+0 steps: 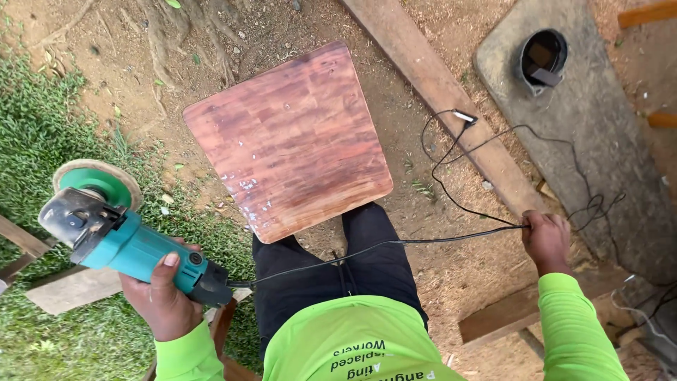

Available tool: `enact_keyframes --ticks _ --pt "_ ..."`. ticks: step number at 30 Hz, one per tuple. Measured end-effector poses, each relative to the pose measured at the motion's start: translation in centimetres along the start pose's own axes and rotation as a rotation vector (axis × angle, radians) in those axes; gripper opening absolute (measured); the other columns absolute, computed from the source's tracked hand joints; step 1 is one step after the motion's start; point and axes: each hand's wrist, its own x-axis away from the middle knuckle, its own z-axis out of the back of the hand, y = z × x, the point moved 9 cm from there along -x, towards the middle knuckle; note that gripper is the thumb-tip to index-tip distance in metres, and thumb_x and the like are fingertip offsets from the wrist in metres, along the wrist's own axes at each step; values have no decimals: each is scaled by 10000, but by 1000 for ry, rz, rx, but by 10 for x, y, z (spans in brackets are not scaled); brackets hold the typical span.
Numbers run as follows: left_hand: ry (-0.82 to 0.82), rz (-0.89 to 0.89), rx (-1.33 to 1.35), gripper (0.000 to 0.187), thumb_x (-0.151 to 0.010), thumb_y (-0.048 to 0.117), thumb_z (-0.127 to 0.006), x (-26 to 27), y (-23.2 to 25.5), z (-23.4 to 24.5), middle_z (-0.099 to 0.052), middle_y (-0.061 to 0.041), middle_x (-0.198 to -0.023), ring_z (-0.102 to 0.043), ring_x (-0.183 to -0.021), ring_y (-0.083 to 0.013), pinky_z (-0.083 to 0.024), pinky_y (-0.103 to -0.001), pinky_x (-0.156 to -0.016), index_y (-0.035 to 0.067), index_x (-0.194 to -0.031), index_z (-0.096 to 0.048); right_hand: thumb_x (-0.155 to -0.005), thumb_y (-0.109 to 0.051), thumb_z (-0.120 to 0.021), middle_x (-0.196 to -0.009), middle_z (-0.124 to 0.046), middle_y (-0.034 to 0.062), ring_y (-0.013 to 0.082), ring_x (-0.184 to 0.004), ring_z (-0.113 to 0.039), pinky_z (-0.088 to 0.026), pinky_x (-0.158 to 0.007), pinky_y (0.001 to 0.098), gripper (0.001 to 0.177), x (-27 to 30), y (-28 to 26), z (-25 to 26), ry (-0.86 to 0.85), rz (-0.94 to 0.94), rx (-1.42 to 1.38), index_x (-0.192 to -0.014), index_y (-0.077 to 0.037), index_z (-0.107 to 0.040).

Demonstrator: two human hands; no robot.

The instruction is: Sanding a wooden tabletop with a power sander.

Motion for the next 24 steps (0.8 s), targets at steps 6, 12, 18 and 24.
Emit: enact_keyframes --ticks 6,12,18,24 --pt "112 -36 48 642 -938 122 -779 41 -19 4 -653 -175 -1061 -700 -912 -275 -589 -413 -875 -29 -1469 -451 -1131 -263 -677 -1076 -670 115 310 -985 -551 -425 -948 431 189 -62 82 62 157 -79 109 -1027 -112 -723" --pt "158 12 49 587 -893 114 -769 68 -48 15 -662 -155 -1061 -706 -897 -263 -591 -396 -846 -19 -1368 -451 -1091 -244 -616 -1096 -608 117 328 -1032 -540 -445 -967 444 152 -79 108 98 288 -61 88 -1074 -130 -715" --pt "127 2 42 590 -909 115 -792 70 -60 19 -645 -118 -1097 -692 -941 -226 -577 -378 -910 -22 -1379 -463 -978 -305 -738 -1018 -632 160 370 -1028 -582 -482 -858 469 151 -36 117 71 22 -181 179 -1077 -202 -786" --pt "159 -25 -120 603 -887 160 -814 81 -77 8 -633 -77 -1134 -649 -976 -165 -545 -326 -913 3 -1364 -480 -860 -188 -776 -1289 -740 226 360 -1194 -701 -586 -1014 476 564 41 190 -121 -992 -361 -35 -1408 -188 -643"
